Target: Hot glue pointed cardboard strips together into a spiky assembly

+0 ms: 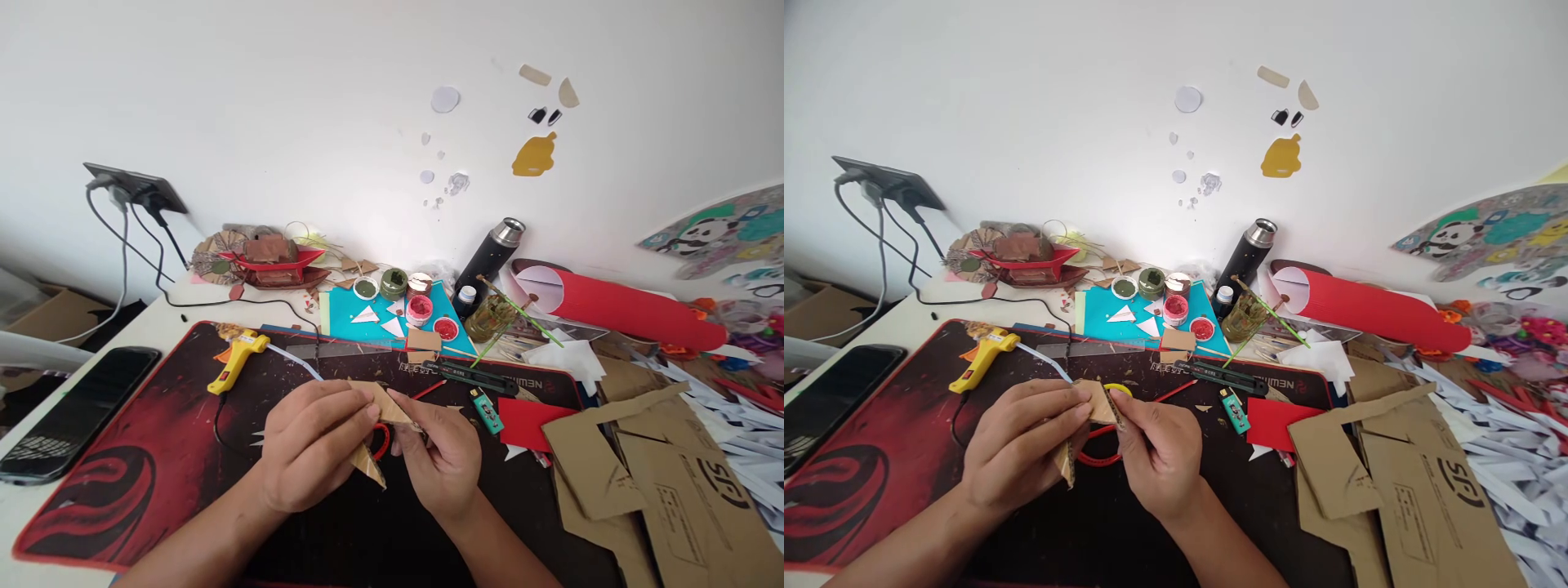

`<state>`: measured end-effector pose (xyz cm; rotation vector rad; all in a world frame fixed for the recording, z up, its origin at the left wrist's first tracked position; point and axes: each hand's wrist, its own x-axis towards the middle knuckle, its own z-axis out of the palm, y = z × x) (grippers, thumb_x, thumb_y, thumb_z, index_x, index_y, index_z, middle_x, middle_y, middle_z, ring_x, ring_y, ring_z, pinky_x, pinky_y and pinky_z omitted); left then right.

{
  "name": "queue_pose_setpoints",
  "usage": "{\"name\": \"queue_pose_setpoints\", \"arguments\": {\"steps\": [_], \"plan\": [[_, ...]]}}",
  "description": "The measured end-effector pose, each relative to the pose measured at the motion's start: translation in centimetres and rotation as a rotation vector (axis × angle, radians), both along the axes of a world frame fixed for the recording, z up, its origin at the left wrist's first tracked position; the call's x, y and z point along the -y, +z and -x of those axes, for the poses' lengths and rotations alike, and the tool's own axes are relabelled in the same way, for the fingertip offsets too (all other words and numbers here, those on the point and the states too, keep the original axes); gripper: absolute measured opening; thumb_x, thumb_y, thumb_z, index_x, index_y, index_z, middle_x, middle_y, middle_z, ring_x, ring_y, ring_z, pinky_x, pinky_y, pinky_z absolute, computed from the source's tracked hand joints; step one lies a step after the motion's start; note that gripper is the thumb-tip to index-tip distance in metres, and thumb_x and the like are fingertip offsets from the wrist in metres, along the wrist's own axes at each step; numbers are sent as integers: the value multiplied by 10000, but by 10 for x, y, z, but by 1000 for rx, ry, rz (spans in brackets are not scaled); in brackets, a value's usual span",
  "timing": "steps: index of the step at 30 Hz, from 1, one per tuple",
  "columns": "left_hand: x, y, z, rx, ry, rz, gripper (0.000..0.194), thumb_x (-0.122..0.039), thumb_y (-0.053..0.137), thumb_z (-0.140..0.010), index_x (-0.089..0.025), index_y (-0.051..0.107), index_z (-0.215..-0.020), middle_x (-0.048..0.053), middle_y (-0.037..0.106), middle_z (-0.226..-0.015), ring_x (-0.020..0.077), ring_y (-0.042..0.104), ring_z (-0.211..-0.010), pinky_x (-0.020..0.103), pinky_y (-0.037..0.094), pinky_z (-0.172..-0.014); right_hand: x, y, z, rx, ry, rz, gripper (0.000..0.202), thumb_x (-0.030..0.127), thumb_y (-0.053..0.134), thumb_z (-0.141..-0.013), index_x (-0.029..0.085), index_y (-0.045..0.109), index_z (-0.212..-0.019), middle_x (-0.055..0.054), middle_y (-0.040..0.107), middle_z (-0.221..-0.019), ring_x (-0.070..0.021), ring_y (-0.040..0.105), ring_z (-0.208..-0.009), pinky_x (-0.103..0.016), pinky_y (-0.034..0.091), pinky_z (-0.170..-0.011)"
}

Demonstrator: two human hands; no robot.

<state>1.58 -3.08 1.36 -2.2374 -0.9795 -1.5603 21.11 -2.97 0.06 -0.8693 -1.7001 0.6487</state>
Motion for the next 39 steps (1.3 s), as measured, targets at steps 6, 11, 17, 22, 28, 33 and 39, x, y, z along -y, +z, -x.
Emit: {"name": "queue_pose_setpoints", "arguments": {"steps": [6, 11, 17, 22, 28, 33, 39], "plan": [[0, -4, 1, -48, -12, -13, 122, -105, 715, -990, -160, 749, -1093, 70, 817, -976, 205, 789, -956, 323, 698, -795, -1, 0, -1, 21, -9, -26, 355, 157, 673, -1008, 298, 791, -1312, 5, 760, -654, -172, 706, -511, -284, 620, -598], [0, -5, 0, -34, -24, 20, 140, -101, 701, -1001, -121, 752, -1129, 104, 796, -1018, 212, 763, -984, 340, 685, -840, -3, 0, -2, 32, 9, -111, 399, 103, 633, -1015, 262, 757, -1360, 16, 740, -660, -149, 686, -522, -256, 571, -566], [1, -4, -1, -48, -42, 46, 202, -58, 710, -976, -92, 764, -1168, 125, 764, -1078, 220, 731, -1037, 346, 667, -892, -4, -2, -2, 41, 22, -127, 445, 77, 617, -1013, 260, 728, -1403, 20, 712, -672, -144, 648, -533, -264, 520, -553], [1, -6, 1, -67, -45, 47, 225, -35, 710, -961, -99, 769, -1168, 117, 758, -1059, 222, 727, -1035, 342, 665, -883, -4, -2, -1, 35, 34, -125, 463, 75, 613, -1016, 272, 716, -1423, 23, 706, -672, -144, 640, -535, -265, 515, -549], [3, 0, -2, -87, -41, 9, 224, -25, 696, -965, -100, 749, -1169, 109, 747, -1054, 209, 717, -1016, 338, 655, -899, -2, 2, 0, -15, 31, -91, 446, 99, 626, -1020, 297, 732, -1406, 18, 738, -695, -135, 655, -506, -256, 541, -554], [3, 21, -12, -43, -33, 110, 274, -17, 684, -952, -109, 725, -1207, 115, 745, -1069, 205, 710, -984, 332, 628, -876, -3, 12, -1, -44, 1, -13, 319, 112, 644, -1010, 264, 817, -1232, 36, 679, -578, -126, 599, -431, -248, 512, -515], [8, 44, -17, 74, -30, 386, 314, -27, 678, -937, -206, 733, -1189, 60, 753, -1052, 178, 717, -946, 287, 598, -828, -4, 24, -1, -69, 2, 67, 162, 176, 644, -1015, 201, 794, -959, 45, 613, -511, -115, 558, -400, -244, 440, -466]]}}
